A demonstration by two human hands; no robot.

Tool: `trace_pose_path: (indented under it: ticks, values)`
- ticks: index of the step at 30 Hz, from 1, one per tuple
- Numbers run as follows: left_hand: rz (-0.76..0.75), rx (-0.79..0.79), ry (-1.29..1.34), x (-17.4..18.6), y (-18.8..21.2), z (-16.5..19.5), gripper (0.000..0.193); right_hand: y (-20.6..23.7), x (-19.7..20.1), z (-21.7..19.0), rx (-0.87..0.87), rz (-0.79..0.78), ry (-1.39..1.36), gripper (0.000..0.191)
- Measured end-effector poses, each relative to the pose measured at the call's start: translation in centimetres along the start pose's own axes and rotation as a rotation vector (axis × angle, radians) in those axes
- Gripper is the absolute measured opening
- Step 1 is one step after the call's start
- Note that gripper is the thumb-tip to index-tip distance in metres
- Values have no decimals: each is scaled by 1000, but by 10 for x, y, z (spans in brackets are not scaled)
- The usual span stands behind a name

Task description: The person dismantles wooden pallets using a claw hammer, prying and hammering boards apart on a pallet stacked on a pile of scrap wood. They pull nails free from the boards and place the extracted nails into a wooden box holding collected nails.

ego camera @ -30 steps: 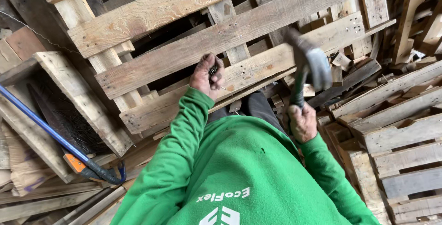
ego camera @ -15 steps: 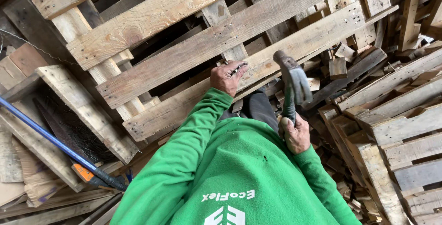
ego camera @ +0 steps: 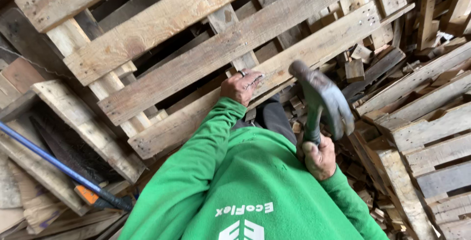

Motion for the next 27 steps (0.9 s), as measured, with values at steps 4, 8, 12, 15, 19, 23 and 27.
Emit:
trace_pose_path:
  ticks: [4,8,12,15,19,23,27]
  values:
    - [40,-27,-68,-10,0,-10,25,-18,-3,5,-295,4,233,36]
    - [99,-105,31,-13,-3,-20,20,-30,0,-33,-234,54,-26,31]
    - [333,320,360,-9,-5,-34,20,-38,20,-119,503,-285,-406,40]
    - [394,431,443,-10,-6,-35,25,-41,21,-137,859,-432,-555,36]
    - [421,433,456,-11,-10,-30,26,-49,-18,-60,193,-120,214,31]
    - [451,400,293,-8,-16,-26,24,-39,-11,-18,-482,264,76,34]
    - [423,392,401,-6,-18,-24,23,-42,36,-97,433,155,-258,57]
Point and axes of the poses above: each hand's wrist, its own y-axis away from the middle knuckle, its own x-axis out of the back of the hand, z = x × y, the point moved 2 cm from there along -y, towards the middle knuckle, and after that the axes turned 10 degrees about -y, right-handed, at the moved point
